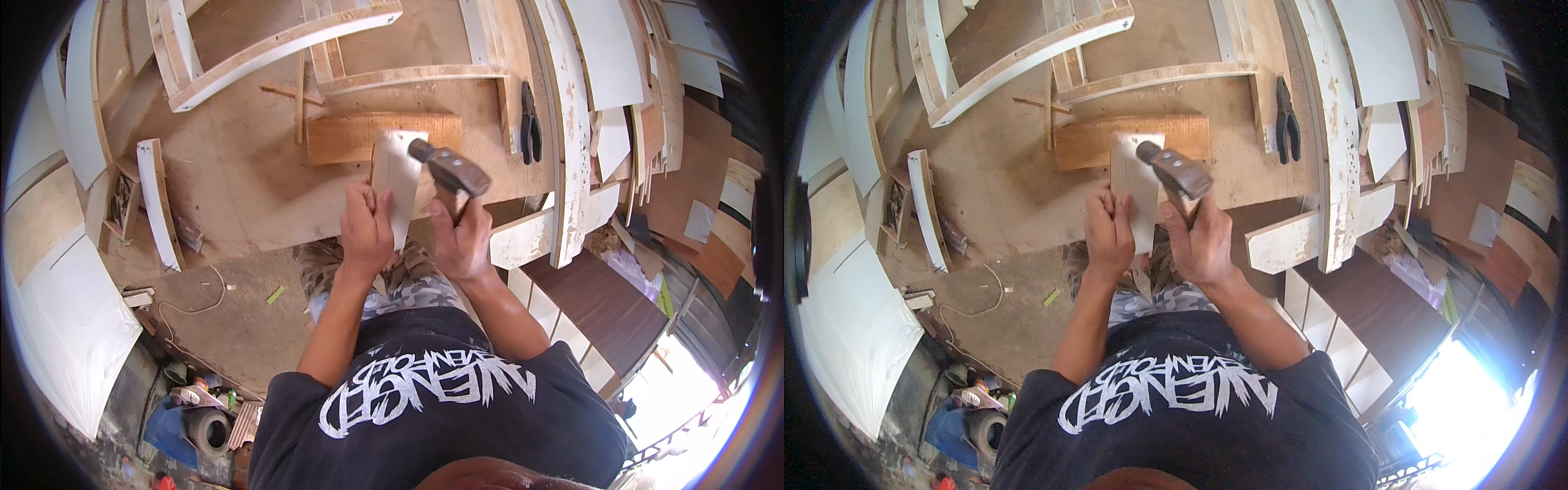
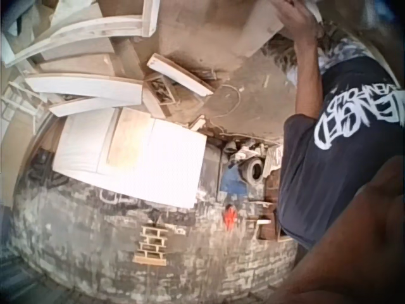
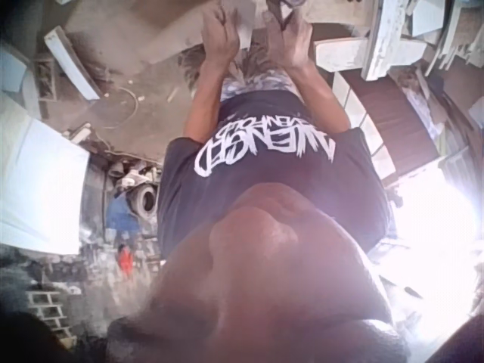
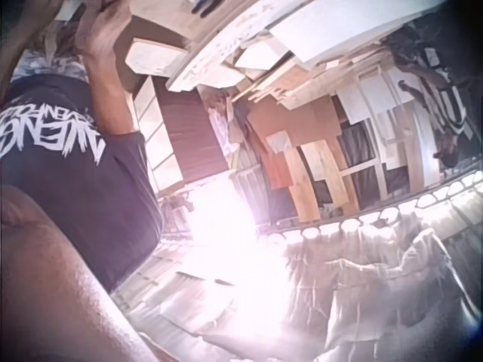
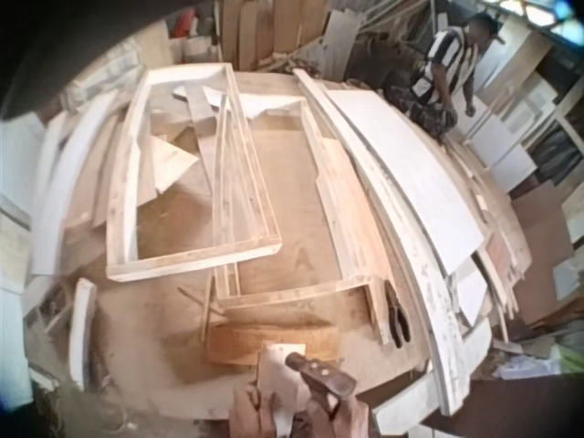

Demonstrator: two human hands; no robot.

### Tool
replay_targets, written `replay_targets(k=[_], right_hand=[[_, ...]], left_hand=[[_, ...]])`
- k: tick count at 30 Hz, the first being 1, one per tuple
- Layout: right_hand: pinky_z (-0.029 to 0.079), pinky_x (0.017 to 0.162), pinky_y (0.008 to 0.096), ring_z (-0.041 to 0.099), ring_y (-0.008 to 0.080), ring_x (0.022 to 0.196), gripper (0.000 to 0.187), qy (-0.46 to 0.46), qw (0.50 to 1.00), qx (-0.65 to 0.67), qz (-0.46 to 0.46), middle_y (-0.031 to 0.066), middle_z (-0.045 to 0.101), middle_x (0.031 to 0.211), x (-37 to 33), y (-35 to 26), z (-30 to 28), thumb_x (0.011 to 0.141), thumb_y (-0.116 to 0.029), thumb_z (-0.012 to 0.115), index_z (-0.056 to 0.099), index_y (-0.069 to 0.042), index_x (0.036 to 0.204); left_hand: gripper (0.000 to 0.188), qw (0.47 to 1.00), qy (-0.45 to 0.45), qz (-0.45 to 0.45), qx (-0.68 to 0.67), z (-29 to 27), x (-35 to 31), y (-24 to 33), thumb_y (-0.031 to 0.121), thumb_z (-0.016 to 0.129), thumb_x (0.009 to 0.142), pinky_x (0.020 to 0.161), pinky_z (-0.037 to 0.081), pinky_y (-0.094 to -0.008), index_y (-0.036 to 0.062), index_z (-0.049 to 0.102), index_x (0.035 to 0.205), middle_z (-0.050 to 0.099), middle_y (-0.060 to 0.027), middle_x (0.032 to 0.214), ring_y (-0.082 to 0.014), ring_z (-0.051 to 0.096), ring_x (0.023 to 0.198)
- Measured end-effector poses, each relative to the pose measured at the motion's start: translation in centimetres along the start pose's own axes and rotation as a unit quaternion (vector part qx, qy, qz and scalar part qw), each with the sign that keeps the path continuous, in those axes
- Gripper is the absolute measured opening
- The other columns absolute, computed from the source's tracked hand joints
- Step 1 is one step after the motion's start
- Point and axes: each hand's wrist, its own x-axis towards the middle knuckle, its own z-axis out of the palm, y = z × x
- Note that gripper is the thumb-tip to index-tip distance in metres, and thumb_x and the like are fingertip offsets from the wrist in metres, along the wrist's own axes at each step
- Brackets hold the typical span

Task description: The person hammers nails into wooden boards and uses pliers to pull out a nail while assembling a wooden frame.

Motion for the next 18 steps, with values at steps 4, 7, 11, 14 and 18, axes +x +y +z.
replay_targets(k=[4,7,11,14,18], right_hand=[[0.056,0.074,0.0470,0.071,0.0482,0.083,0.051,0.024,0.997,0.056,0.054,0.0294,0.071,0.097,0.3,1.9,0.4,0.103,-0.027,0.064,0.050,0.007,0.137],[0.055,0.076,0.0480,0.071,0.0499,0.085,0.055,0.042,0.992,0.073,0.097,0.0313,0.070,0.100,0.5,2.9,0.7,0.104,-0.032,0.062,0.049,0.011,0.136],[0.054,0.079,0.0500,0.070,0.0520,0.089,0.061,0.039,0.995,0.021,0.095,0.0334,0.070,0.096,1.3,1.9,0.6,0.104,-0.036,0.062,0.048,0.014,0.136],[0.054,0.077,0.0514,0.069,0.0523,0.090,0.060,0.030,0.994,0.004,0.105,0.0337,0.069,0.091,2.3,0.3,0.1,0.104,-0.036,0.063,0.049,0.014,0.134],[0.052,0.073,0.0535,0.069,0.0523,0.086,0.054,0.039,0.994,-0.058,0.087,0.0338,0.068,0.087,4.3,-1.3,-0.3,0.104,-0.032,0.063,0.051,0.013,0.131]], left_hand=[[0.028,0.995,-0.011,-0.025,0.096,1.6,2.9,0.8,0.018,0.063,0.105,0.061,0.043,-0.0482,0.0004,0.042,0.099,0.050,-0.0213,0.073,-0.0432,0.052,0.064],[0.032,0.990,0.004,-0.070,0.120,2.7,3.9,1.7,0.022,0.065,0.104,0.063,0.043,-0.0532,0.0000,0.041,0.099,0.054,-0.0256,0.077,-0.0513,0.055,0.070],[0.035,0.987,0.025,-0.072,0.141,3.4,4.4,2.9,0.025,0.067,0.103,0.062,0.044,-0.0552,-0.0001,0.043,0.100,0.057,-0.0257,0.074,-0.0525,0.057,0.070],[0.037,0.986,0.028,-0.074,0.147,4.0,4.2,2.4,0.027,0.069,0.102,0.062,0.044,-0.0558,-0.0004,0.044,0.101,0.058,-0.0258,0.073,-0.0529,0.058,0.070],[0.038,0.978,0.042,-0.074,0.190,4.5,4.2,2.1,0.028,0.071,0.101,0.061,0.045,-0.0553,-0.0008,0.046,0.101,0.061,-0.0258,0.074,-0.0518,0.061,0.070]])
